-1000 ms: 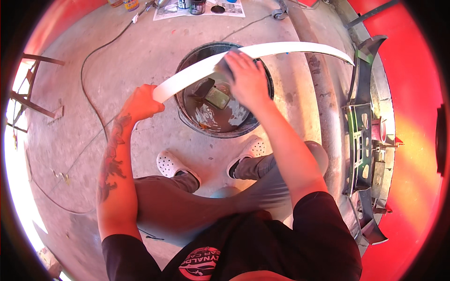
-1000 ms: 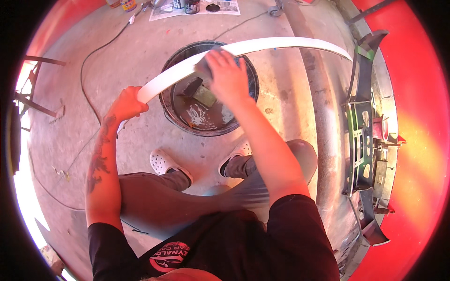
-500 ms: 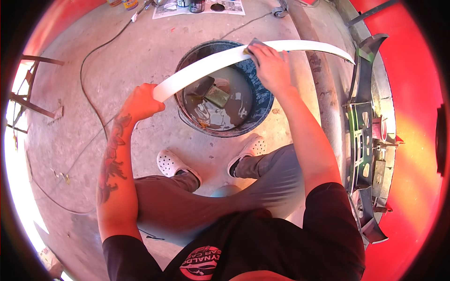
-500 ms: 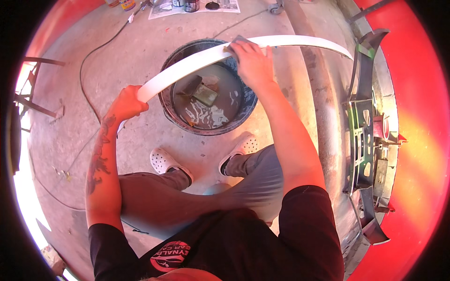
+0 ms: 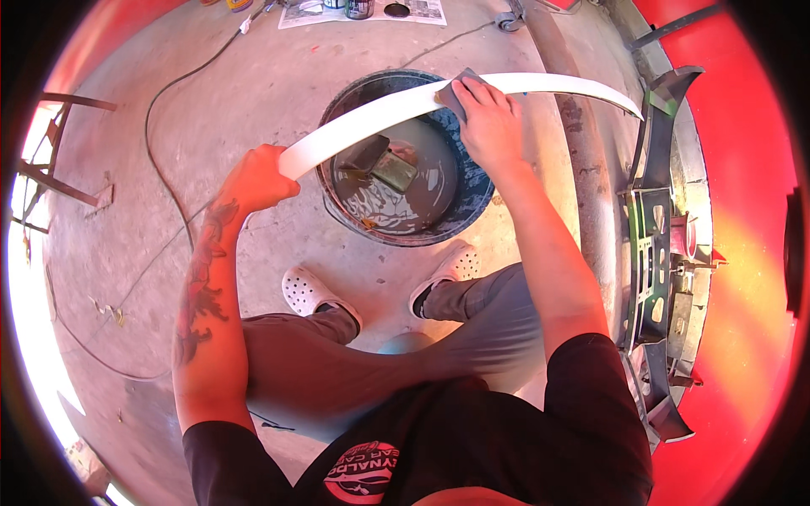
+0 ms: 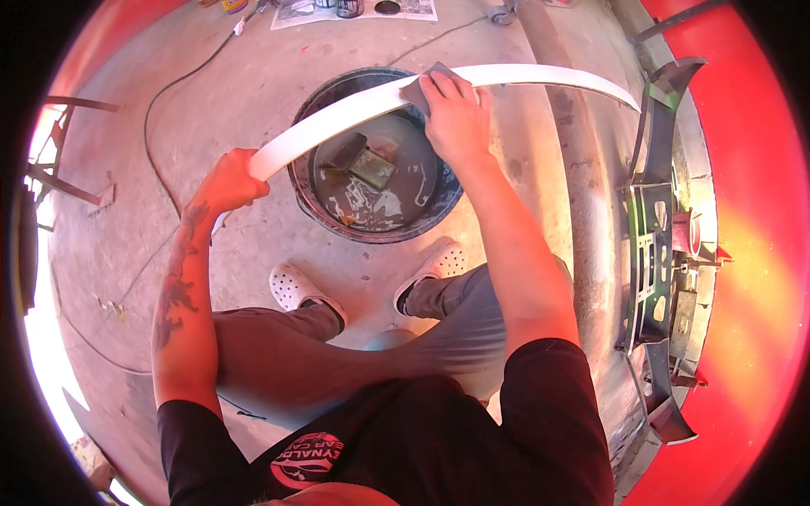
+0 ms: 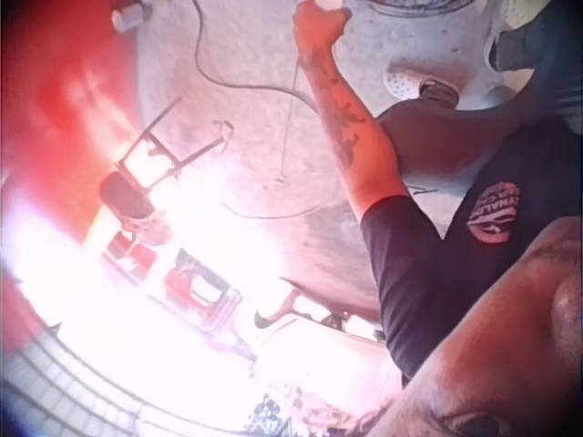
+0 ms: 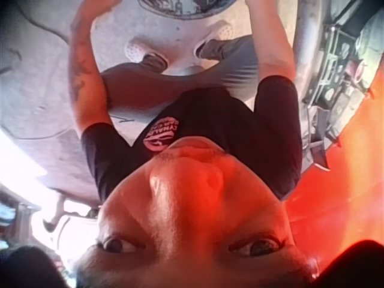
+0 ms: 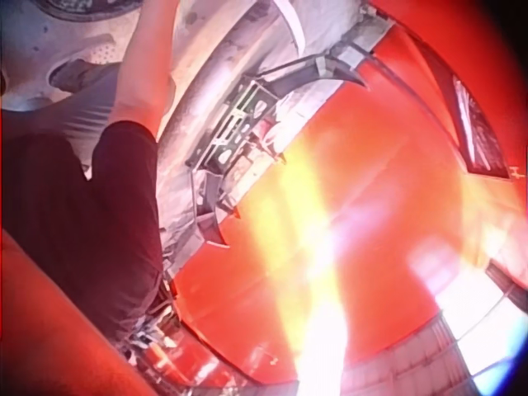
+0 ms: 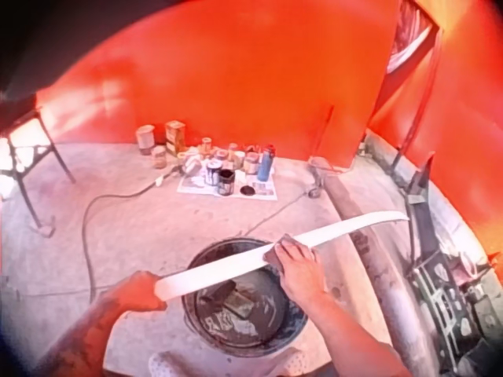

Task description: Sanding a white automotive part using a sanding block and water.

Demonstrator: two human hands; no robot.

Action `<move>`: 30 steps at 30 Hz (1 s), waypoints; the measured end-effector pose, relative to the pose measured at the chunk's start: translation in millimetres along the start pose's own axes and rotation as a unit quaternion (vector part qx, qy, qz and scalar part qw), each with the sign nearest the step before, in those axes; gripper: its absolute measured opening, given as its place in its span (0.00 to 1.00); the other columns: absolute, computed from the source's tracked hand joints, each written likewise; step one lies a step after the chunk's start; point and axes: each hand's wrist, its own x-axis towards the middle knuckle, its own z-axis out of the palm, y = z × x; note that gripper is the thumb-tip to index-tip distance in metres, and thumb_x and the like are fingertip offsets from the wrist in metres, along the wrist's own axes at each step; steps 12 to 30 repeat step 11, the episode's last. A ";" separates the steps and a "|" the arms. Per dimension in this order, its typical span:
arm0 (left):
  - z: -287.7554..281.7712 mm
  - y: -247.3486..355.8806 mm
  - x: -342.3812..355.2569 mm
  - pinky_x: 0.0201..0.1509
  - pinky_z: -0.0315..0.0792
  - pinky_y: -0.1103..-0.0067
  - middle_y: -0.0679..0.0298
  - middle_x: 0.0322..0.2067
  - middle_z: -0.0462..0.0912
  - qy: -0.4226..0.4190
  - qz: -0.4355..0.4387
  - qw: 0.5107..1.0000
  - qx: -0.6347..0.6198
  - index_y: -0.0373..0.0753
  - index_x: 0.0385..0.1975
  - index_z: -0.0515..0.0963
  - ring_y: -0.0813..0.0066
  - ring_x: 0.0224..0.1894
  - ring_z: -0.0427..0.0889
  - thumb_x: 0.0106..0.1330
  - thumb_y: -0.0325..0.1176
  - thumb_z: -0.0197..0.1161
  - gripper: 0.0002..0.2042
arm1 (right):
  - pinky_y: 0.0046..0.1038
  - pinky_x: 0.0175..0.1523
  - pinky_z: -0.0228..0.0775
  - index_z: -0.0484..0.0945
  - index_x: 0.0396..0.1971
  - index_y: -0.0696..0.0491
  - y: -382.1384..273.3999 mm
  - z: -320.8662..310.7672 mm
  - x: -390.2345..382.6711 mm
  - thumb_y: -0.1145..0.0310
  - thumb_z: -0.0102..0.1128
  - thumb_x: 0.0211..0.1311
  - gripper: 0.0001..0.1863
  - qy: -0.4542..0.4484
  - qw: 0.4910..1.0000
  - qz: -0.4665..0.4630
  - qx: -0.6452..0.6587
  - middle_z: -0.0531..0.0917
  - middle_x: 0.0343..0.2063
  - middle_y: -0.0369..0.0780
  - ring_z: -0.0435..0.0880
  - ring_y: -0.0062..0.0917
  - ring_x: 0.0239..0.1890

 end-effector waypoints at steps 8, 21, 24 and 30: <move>5.7 -6.2 3.8 0.34 0.80 0.69 0.50 0.26 0.85 -0.011 -0.010 1.000 -0.010 0.30 0.39 0.83 0.63 0.26 0.87 0.50 0.30 0.65 0.16 | 0.45 0.72 0.58 0.76 0.62 0.44 -84.2 6.2 -17.0 0.68 0.67 0.56 0.30 0.024 0.986 -0.086 0.141 0.78 0.63 0.35 0.74 0.33 0.65; 2.5 0.0 0.7 0.30 0.79 0.71 0.56 0.24 0.84 -0.004 0.010 1.000 -0.008 0.33 0.39 0.83 0.67 0.23 0.85 0.51 0.28 0.63 0.14 | 0.47 0.75 0.53 0.74 0.63 0.45 -39.2 8.4 -5.3 0.64 0.69 0.55 0.32 0.001 0.993 -0.044 0.110 0.77 0.65 0.35 0.73 0.31 0.66; 2.5 0.0 0.7 0.30 0.79 0.71 0.56 0.24 0.84 -0.004 0.010 1.000 -0.008 0.33 0.39 0.83 0.67 0.23 0.85 0.51 0.28 0.63 0.14 | 0.47 0.75 0.53 0.74 0.63 0.45 -39.2 8.4 -5.3 0.64 0.69 0.55 0.32 0.001 0.993 -0.044 0.110 0.77 0.65 0.35 0.73 0.31 0.66; 2.5 0.0 0.7 0.30 0.79 0.71 0.56 0.24 0.84 -0.004 0.010 1.000 -0.008 0.33 0.39 0.83 0.67 0.23 0.85 0.51 0.28 0.63 0.14 | 0.47 0.75 0.53 0.74 0.63 0.45 -39.2 8.4 -5.3 0.64 0.69 0.55 0.32 0.001 0.993 -0.044 0.110 0.77 0.65 0.35 0.73 0.31 0.66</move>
